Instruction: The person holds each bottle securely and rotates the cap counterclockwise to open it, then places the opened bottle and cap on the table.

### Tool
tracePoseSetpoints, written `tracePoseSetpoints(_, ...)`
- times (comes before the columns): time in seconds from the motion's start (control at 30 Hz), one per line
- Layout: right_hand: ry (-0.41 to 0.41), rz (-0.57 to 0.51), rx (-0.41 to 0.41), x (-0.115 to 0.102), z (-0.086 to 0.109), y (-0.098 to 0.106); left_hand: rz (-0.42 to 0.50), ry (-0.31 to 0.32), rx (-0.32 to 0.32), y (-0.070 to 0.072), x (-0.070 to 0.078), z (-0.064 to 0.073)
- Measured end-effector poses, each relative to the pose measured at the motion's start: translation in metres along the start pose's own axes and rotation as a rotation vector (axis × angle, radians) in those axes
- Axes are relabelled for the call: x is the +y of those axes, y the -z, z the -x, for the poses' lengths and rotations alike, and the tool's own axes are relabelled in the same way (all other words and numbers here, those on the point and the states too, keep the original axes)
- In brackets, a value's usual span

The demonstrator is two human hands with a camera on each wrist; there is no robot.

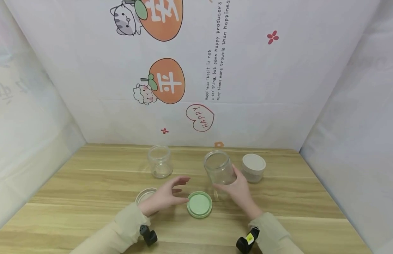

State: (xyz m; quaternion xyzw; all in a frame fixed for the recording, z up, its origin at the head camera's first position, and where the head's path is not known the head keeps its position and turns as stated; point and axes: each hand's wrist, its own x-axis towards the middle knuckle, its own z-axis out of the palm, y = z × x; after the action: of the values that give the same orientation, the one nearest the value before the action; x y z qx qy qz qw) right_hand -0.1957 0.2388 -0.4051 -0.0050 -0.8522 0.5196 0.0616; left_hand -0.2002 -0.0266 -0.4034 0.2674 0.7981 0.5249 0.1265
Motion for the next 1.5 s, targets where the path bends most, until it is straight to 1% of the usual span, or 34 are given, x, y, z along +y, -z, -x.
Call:
tracePoseSetpoints(0.07, -0.014, -0.029, -0.011, 0.001, -0.006, -0.002, 0.022, -0.024, 0.025, 0.001, -0.001, 0.002)
tracePoseSetpoints(0.17, -0.038, -0.084, -0.032, 0.002, -0.013, -0.006, 0.044, -0.042, 0.048, 0.004, -0.003, 0.005)
tracePoseSetpoints(0.23, -0.05, -0.117, -0.04, 0.003, -0.018, -0.009, 0.064, -0.04, 0.06, 0.006, -0.005, 0.007)
tracePoseSetpoints(0.37, -0.06, -0.14, -0.037, 0.002, -0.029, -0.015, 0.103, -0.04, 0.063, 0.012, -0.008, 0.011)
tracePoseSetpoints(0.5, -0.059, -0.132, -0.048, 0.003, -0.037, -0.022, 0.111, -0.045, 0.061, 0.015, -0.012, 0.018)
tracePoseSetpoints(0.7, -0.069, -0.1, -0.103, 0.006, -0.048, -0.027, 0.121, -0.019, 0.056, 0.017, -0.015, 0.023)
tracePoseSetpoints(0.77, -0.069, -0.089, -0.112, 0.006, -0.051, -0.029, 0.124, -0.015, 0.06, 0.018, -0.016, 0.024)
tracePoseSetpoints(0.93, -0.079, -0.079, -0.106, 0.006, -0.06, -0.033, 0.129, -0.001, 0.067, 0.02, -0.019, 0.024)
tracePoseSetpoints(1.13, -0.065, -0.117, -0.11, 0.002, -0.067, -0.04, 0.156, 0.008, 0.055, 0.02, -0.018, 0.024)
tracePoseSetpoints(1.3, -0.057, -0.125, -0.125, -0.003, -0.071, -0.045, 0.184, 0.012, 0.037, 0.019, -0.016, 0.023)
tracePoseSetpoints(1.5, -0.035, -0.142, -0.147, -0.007, -0.074, -0.05, 0.183, 0.011, 0.053, 0.018, -0.016, 0.023)
